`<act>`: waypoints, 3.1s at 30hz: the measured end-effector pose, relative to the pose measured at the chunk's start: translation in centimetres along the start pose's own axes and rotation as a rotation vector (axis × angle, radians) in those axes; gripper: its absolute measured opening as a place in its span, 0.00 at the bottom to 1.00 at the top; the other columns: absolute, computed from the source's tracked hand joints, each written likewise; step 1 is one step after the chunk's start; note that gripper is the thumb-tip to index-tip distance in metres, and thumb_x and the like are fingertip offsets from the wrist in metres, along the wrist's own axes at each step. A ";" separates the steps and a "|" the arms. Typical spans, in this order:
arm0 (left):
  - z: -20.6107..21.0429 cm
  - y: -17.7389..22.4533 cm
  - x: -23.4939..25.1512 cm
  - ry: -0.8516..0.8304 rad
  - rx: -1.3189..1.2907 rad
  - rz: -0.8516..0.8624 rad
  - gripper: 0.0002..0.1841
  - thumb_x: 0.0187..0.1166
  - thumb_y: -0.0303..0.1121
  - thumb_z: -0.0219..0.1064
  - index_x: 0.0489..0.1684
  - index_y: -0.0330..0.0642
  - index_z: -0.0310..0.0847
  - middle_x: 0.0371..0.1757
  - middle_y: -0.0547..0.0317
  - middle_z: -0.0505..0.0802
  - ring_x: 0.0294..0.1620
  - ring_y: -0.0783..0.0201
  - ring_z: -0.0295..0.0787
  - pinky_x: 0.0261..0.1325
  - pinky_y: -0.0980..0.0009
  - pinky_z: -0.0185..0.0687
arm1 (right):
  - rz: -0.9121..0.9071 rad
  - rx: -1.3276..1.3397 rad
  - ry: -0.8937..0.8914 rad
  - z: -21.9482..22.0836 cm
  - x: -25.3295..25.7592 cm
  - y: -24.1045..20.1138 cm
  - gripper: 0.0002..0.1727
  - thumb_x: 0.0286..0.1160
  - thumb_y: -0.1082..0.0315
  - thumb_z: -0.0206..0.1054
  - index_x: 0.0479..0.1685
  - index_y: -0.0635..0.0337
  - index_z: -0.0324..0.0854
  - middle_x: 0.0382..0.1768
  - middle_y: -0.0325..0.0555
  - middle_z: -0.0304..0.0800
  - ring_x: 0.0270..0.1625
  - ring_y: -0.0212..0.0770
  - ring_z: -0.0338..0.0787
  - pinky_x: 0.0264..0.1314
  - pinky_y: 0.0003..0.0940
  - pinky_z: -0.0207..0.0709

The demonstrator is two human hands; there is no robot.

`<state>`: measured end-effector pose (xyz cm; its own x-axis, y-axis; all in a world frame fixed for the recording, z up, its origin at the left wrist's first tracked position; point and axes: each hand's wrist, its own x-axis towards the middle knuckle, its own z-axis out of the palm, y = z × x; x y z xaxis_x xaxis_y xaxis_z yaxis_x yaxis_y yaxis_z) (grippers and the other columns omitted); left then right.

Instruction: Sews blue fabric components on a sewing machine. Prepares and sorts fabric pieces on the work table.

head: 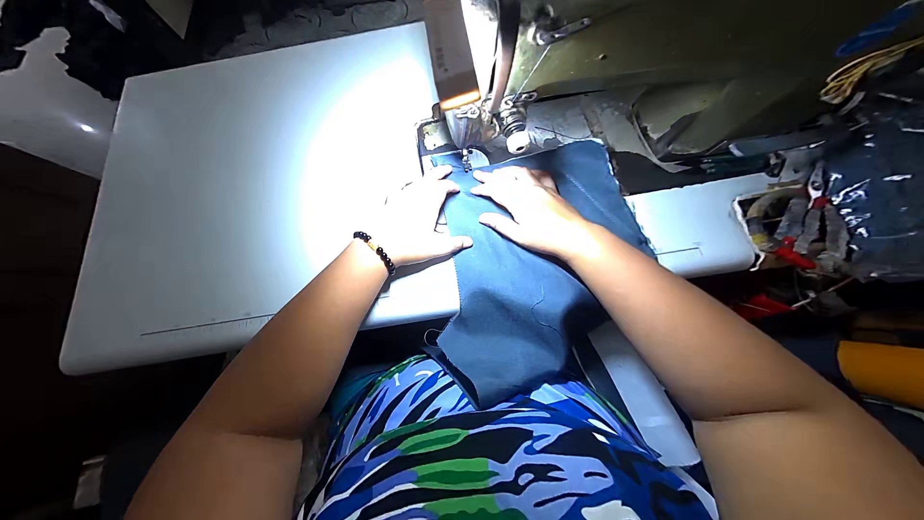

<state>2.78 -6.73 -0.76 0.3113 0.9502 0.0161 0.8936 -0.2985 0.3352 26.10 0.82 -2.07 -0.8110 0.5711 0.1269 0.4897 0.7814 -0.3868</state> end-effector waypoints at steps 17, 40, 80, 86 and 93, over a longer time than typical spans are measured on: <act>0.1 -1.1 0.9 -0.004 0.032 0.040 0.48 0.65 0.72 0.65 0.79 0.42 0.72 0.92 0.48 0.65 0.93 0.51 0.56 0.88 0.42 0.50 | -0.012 -0.056 -0.008 0.0 0.6 0.7 0.30 0.87 0.44 0.50 0.79 0.49 0.79 0.87 0.39 0.71 0.89 0.53 0.66 0.83 0.65 0.56; 3.2 3.1 -3.8 0.018 0.027 0.198 0.40 0.79 0.63 0.51 0.91 0.54 0.64 0.96 0.51 0.58 0.97 0.45 0.41 0.89 0.31 0.38 | -0.264 0.158 0.079 -0.9 -7.4 -7.9 0.16 0.81 0.59 0.58 0.45 0.51 0.94 0.45 0.42 0.94 0.54 0.42 0.91 0.58 0.44 0.84; 1.6 6.6 -6.0 -0.084 -0.239 -0.360 0.26 0.80 0.59 0.65 0.31 0.42 0.87 0.27 0.59 0.87 0.37 0.59 0.84 0.62 0.45 0.69 | -0.069 0.140 0.373 4.7 -7.6 -5.5 0.17 0.85 0.64 0.58 0.53 0.59 0.93 0.64 0.46 0.93 0.75 0.44 0.86 0.83 0.39 0.72; 2.4 5.2 -6.4 0.153 -0.261 -0.023 0.14 0.83 0.29 0.59 0.54 0.37 0.91 0.63 0.49 0.89 0.63 0.58 0.88 0.66 0.60 0.84 | -0.090 0.149 0.220 2.7 -7.6 -5.2 0.17 0.84 0.64 0.59 0.55 0.58 0.94 0.68 0.46 0.91 0.77 0.44 0.85 0.82 0.42 0.73; 3.4 2.8 -5.7 0.371 -0.035 0.487 0.12 0.82 0.27 0.61 0.41 0.39 0.94 0.50 0.54 0.97 0.53 0.63 0.95 0.58 0.68 0.89 | -0.159 0.136 0.331 3.8 -7.8 -4.3 0.17 0.82 0.64 0.59 0.51 0.56 0.95 0.65 0.44 0.93 0.74 0.42 0.86 0.79 0.40 0.74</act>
<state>4.64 -13.31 -3.11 0.5423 0.6751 0.5001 0.6638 -0.7092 0.2376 29.09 -7.95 -4.84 -0.7155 0.5130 0.4743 0.3013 0.8391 -0.4529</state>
